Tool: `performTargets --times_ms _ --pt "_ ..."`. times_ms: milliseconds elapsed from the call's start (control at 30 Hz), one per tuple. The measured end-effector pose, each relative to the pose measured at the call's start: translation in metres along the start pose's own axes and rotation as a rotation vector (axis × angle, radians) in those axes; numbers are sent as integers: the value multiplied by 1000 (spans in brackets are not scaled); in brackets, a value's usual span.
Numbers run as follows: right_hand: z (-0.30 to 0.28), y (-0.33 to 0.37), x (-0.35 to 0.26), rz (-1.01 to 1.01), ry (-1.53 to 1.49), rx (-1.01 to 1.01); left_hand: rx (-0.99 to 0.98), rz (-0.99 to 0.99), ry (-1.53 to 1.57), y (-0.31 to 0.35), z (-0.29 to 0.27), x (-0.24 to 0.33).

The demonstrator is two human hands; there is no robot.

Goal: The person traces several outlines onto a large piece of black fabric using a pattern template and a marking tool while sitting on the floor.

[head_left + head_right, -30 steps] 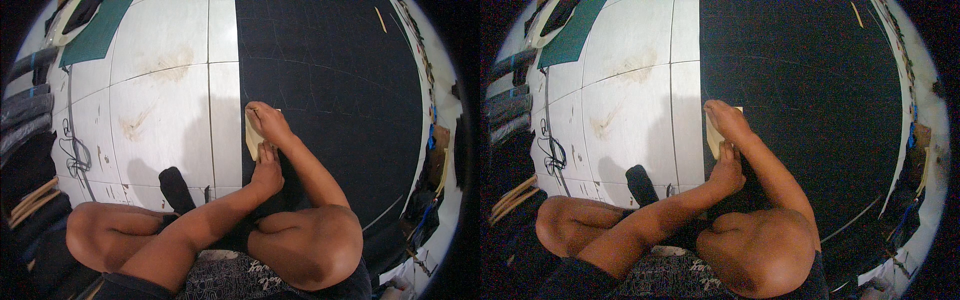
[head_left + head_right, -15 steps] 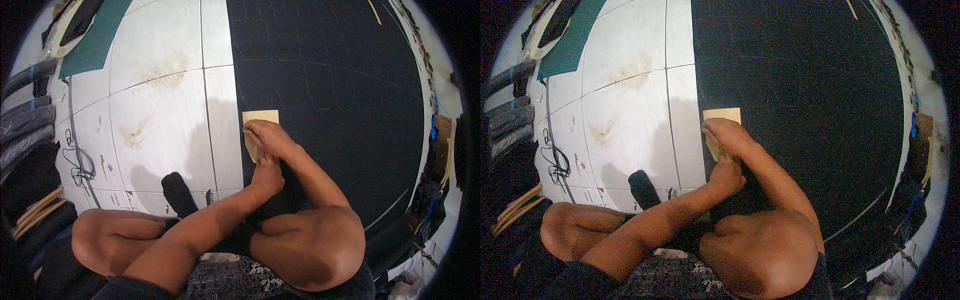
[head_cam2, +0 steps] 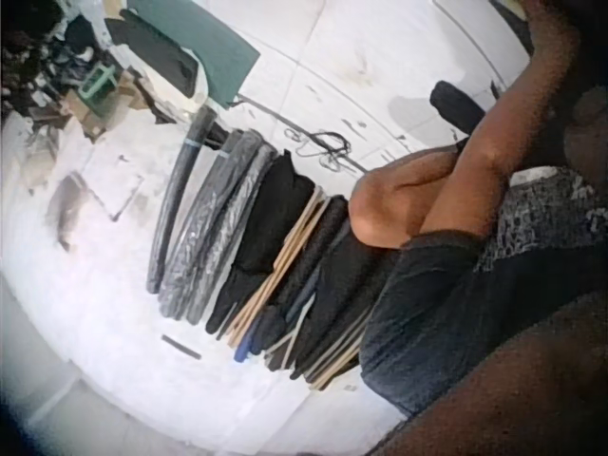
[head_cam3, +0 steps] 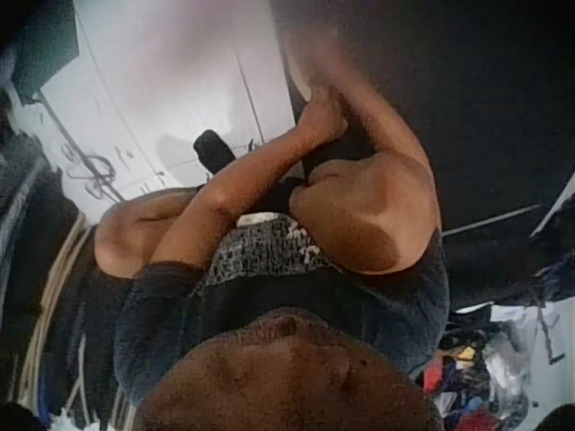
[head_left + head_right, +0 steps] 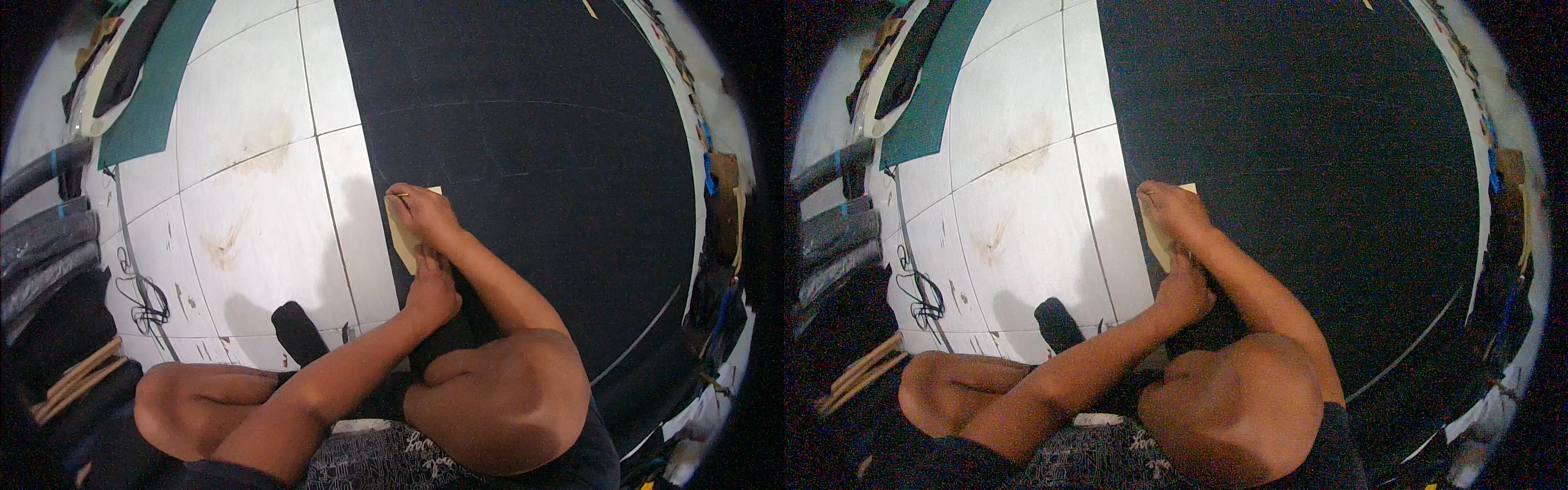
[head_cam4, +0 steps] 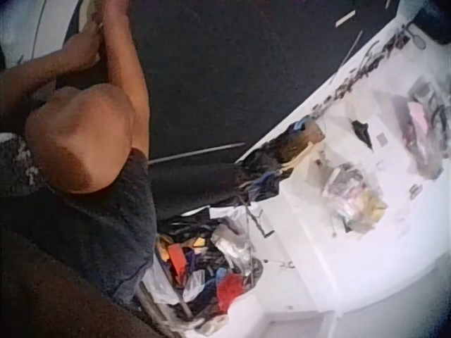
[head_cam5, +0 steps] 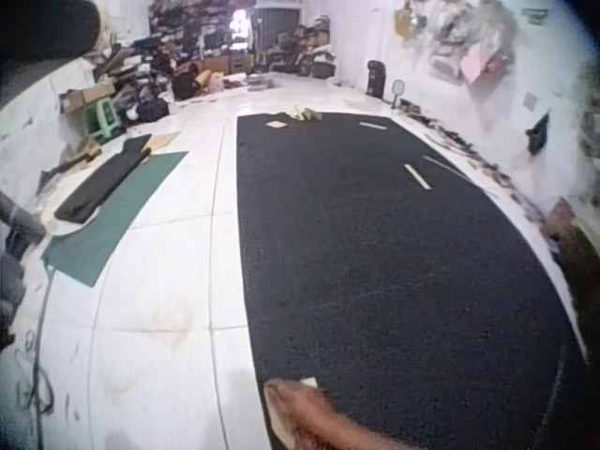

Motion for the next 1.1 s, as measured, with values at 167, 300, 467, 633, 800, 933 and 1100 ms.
performTargets --times_ms 167,300,467,633,800,933,1100 --pt "-20 14 23 -50 -62 297 79 -75 200 -1 -1 -5" --pt "-43 49 57 78 -163 397 162 9 -40 0 7 -10" --pt "-18 96 83 -157 144 299 145 145 147 -15 5 -10" --pt "-32 105 93 -159 292 284 389 311 239 -32 -26 -53" --pt "-48 125 114 -42 333 298 643 246 -18 -42 -67 -62" --pt "-52 137 129 6 316 358 657 247 -72 -50 -57 -62" --pt "-48 137 138 85 325 377 603 273 -124 -67 -41 -42"
Point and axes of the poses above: each hand's wrist, its own y-axis away from the middle knuckle, its own z-axis out of the palm, x = y × z, the point moved 3 cm from there along -y, towards the middle knuckle, and after that the axes turned 8 degrees about x, right-handed, at the moved point
